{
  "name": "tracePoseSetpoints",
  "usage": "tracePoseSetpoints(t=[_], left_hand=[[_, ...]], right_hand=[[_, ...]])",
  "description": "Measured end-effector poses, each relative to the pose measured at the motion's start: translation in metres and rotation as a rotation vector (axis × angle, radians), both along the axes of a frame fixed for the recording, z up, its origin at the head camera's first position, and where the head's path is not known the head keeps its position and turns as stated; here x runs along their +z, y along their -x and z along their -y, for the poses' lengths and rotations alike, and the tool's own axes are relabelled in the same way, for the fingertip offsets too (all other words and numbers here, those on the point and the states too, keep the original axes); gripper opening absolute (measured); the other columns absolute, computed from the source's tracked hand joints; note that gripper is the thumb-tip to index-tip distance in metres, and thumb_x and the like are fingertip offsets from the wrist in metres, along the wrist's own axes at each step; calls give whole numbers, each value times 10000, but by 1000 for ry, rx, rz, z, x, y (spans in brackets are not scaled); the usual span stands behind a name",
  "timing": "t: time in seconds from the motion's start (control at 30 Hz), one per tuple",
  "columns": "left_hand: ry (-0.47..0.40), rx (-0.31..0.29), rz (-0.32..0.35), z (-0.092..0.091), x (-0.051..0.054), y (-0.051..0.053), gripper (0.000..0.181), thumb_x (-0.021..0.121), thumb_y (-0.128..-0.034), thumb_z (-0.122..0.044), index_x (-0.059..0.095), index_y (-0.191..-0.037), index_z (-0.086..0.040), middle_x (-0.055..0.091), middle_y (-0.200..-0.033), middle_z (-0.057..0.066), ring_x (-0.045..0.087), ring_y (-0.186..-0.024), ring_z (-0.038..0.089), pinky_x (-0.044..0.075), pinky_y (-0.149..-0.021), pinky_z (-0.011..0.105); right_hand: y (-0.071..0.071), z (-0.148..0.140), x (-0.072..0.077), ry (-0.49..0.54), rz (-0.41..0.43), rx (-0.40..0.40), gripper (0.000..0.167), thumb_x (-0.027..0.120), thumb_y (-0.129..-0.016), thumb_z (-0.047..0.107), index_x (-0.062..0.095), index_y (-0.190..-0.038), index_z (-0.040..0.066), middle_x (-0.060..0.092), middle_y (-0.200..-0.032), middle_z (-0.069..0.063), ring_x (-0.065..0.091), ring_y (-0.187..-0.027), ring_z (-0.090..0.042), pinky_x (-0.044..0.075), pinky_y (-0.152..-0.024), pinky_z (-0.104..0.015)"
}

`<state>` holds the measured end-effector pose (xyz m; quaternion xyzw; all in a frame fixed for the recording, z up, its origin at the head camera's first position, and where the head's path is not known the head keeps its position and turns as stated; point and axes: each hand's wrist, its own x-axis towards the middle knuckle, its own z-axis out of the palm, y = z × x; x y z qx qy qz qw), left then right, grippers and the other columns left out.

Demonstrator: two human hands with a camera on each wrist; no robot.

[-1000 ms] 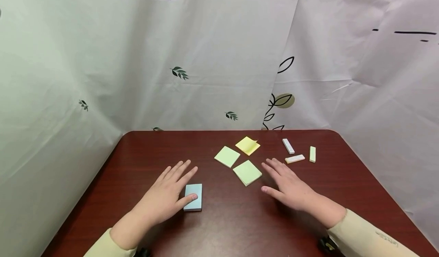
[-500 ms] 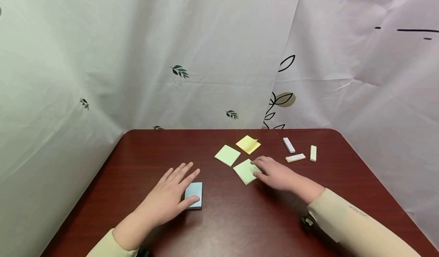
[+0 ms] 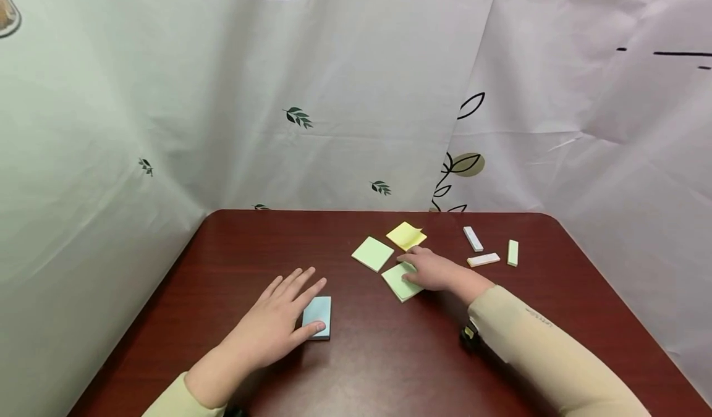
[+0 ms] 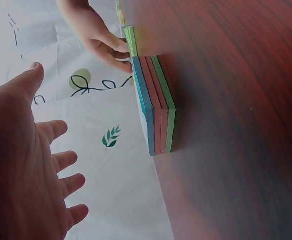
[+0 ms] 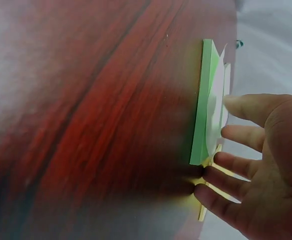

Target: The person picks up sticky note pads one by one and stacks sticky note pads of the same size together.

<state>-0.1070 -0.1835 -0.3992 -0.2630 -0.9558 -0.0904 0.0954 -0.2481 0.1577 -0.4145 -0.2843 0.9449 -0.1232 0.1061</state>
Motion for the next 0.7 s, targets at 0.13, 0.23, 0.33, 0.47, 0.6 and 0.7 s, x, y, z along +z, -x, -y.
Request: tracePoseSetpoints(t=[0.13,0.23,0.33,0.47,0.6,0.7], left_hand=[[-2,-4,3,-1,-1,0,723,510,-948,-627,387,-1537,-227,276,-1613,41,248,-1478,296,211,-1157,527],[-1,-7,0,-1,-1,1,719,504,-949,-631,397,-1531,-225,284,-1610,44,252,-1476,292,207,-1158,523],[9,-6,-6,-2,-1,1,724,469,-952,-654,400,-1530,-224,284,-1610,43,253,-1476,292,211,-1158,522],[11,-4,9,-2,0,1,733,454,-953,-662,384,-1538,-225,267,-1616,42,231,-1484,291,198,-1164,522],[13,0,21,-3,0,1,744,461,-953,-657,370,-1544,-215,249,-1623,36,222,-1487,293,191,-1166,519],[10,1,14,-3,-1,1,748,468,-953,-652,367,-1545,-205,250,-1622,33,231,-1484,293,192,-1166,514]], right_hand=[[4,0,-5,-8,2,-9,429,663,-951,220,604,-1339,46,509,-1332,-218,475,-1228,-373,426,-988,-481],[7,0,-6,-5,15,-12,415,671,-948,223,616,-1320,48,507,-1342,-220,463,-1242,-380,418,-999,-482],[9,0,-5,-1,32,-20,402,677,-945,220,619,-1306,51,502,-1358,-219,451,-1263,-382,409,-1013,-480],[11,1,-3,7,57,-33,380,703,-926,223,633,-1258,51,520,-1332,-197,461,-1248,-372,413,-1004,-472],[12,1,-2,19,60,-43,316,751,-881,238,656,-1124,60,561,-1181,-139,504,-1121,-314,437,-932,-436],[13,-1,-2,48,64,-56,279,783,-846,235,638,-1014,67,555,-1032,-89,509,-968,-240,439,-841,-386]])
